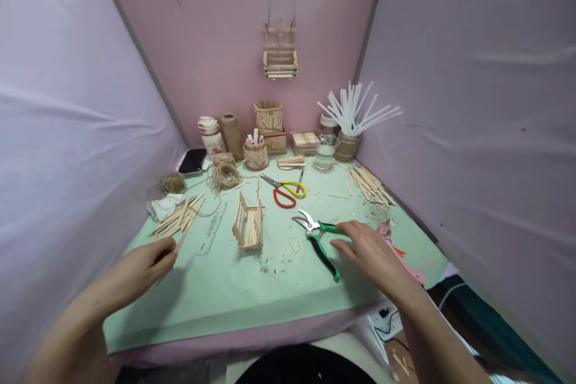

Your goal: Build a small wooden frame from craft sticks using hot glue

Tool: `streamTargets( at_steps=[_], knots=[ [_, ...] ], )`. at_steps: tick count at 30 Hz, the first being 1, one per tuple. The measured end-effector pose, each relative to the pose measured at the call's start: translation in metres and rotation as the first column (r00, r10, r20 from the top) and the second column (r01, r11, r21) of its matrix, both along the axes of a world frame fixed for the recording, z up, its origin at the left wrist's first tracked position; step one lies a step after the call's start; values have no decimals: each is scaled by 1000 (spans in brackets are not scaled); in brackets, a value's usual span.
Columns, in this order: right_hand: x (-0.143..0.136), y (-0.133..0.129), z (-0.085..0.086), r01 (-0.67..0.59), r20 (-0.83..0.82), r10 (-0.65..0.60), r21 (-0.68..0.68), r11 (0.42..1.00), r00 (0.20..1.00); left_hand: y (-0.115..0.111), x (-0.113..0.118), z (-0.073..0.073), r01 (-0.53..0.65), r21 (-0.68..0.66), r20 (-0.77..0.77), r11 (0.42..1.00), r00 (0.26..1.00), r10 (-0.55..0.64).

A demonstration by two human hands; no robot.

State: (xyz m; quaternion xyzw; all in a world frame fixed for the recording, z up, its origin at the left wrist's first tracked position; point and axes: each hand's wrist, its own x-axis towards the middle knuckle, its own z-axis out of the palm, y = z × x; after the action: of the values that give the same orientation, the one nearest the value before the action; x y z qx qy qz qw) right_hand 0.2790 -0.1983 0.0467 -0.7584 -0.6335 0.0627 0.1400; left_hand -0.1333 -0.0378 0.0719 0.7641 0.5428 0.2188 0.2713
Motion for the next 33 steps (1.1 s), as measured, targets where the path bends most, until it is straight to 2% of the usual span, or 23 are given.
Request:
streamTargets(
  at_steps=[2, 3, 6, 8, 11, 14, 17, 19, 25, 29, 33],
  knots=[
    [2, 0, 3, -2, 28, 2, -14, 1000, 1000, -6, 9, 15, 187, -141, -42, 972, 980, -194],
    [2, 0, 3, -2, 39, 3, -23, 1000, 999, -8, 15, 21, 231, -170, -4, 958, 972, -236],
    [3, -1, 2, -21, 61, 25, -62, 998, 998, -6, 41, 26, 298, -206, 237, 932, 939, -248],
    [3, -1, -3, -43, 58, 47, -84, 996, 997, 1, 58, 18, 311, -224, 447, 924, 875, -187],
    [-2, 4, -12, 3, 46, 4, -151, 989, 999, 15, 80, -5, 252, -273, 703, 928, 711, 14],
    [-10, 12, -19, 86, 28, -82, -269, 959, 996, 30, 96, -27, 158, -296, 810, 942, 565, 160],
    [-18, 18, -25, 102, 3, -107, -336, 936, 994, 38, 104, -42, 61, -324, 835, 944, 487, 255],
    [-22, 21, -27, 120, 7, -125, -331, 936, 992, 39, 107, -48, 25, -339, 826, 941, 486, 285],
    [-31, 23, -27, 183, 81, -171, -172, 968, 982, 36, 109, -53, 15, -343, 776, 939, 568, 275],
    [-36, 19, -14, 214, 115, -199, -130, 968, 973, 36, 109, -53, -4, -318, 763, 948, 592, 259],
    [-38, 6, 5, 204, -27, -210, -142, 969, 977, 35, 107, -54, -40, -303, 750, 952, 607, 264]
  ],
)
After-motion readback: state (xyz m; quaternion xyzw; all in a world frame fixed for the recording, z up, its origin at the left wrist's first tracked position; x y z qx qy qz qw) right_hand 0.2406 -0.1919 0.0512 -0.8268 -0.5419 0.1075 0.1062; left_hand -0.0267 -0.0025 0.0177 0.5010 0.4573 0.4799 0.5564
